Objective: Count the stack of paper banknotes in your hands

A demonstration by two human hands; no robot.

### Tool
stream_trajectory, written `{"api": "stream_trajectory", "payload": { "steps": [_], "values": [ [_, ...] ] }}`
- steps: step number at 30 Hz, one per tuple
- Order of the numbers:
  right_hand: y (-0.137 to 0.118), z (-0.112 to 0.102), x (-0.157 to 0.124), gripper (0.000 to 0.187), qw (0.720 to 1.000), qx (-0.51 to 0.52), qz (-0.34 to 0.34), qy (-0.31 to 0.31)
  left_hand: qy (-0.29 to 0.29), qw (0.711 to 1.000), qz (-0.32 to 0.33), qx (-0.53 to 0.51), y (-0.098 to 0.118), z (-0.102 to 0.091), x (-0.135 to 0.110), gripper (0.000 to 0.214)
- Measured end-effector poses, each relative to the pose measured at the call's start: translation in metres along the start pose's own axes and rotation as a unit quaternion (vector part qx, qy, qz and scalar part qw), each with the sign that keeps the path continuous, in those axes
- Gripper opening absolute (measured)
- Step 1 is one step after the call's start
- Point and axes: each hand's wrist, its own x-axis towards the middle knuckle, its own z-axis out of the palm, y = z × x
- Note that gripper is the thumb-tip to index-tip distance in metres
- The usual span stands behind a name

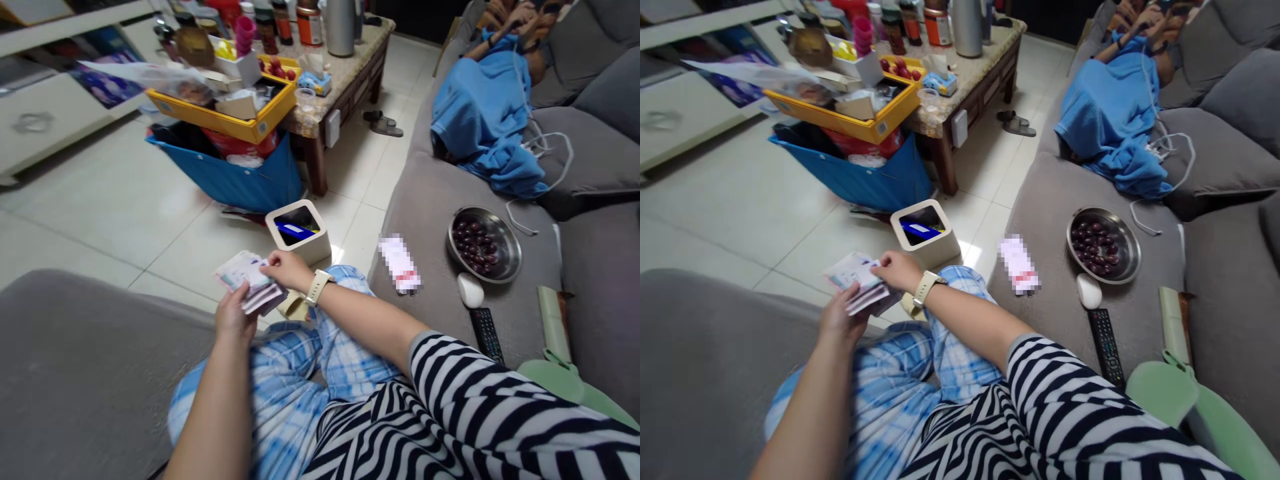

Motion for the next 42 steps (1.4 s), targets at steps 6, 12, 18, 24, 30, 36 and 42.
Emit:
{"api": "stream_trajectory", "payload": {
  "steps": [6,12,18,24,30,36,42],
  "values": [
    [-0.003,-0.001,-0.006,0.022,0.999,0.017,-0.033,0.014,0.02,0.999,-0.033,-0.021,-0.006,-0.007,0.004,0.023],
    [0.001,0.006,-0.009,0.017,0.995,0.073,-0.068,0.009,0.032,0.995,-0.058,-0.075,-0.004,-0.012,0.001,0.025],
    [0.001,0.009,-0.007,0.023,0.993,0.076,-0.084,0.02,0.006,0.996,-0.044,-0.08,-0.005,-0.014,0.002,0.023],
    [0.007,0.008,0.0,0.022,0.984,0.15,-0.089,-0.023,-0.06,0.992,-0.066,-0.091,-0.002,-0.016,-0.001,0.026],
    [0.009,0.002,-0.009,0.025,0.961,0.247,-0.085,-0.087,-0.043,0.992,-0.062,-0.099,-0.002,-0.017,0.0,0.021],
    [0.004,0.005,-0.011,0.031,0.949,0.289,-0.037,-0.121,-0.002,0.993,-0.042,-0.112,-0.007,-0.021,0.008,0.025],
    [0.005,0.006,-0.012,0.035,0.946,0.29,-0.006,-0.143,0.004,0.984,-0.046,-0.17,-0.011,-0.019,0.016,0.025]
  ]
}}
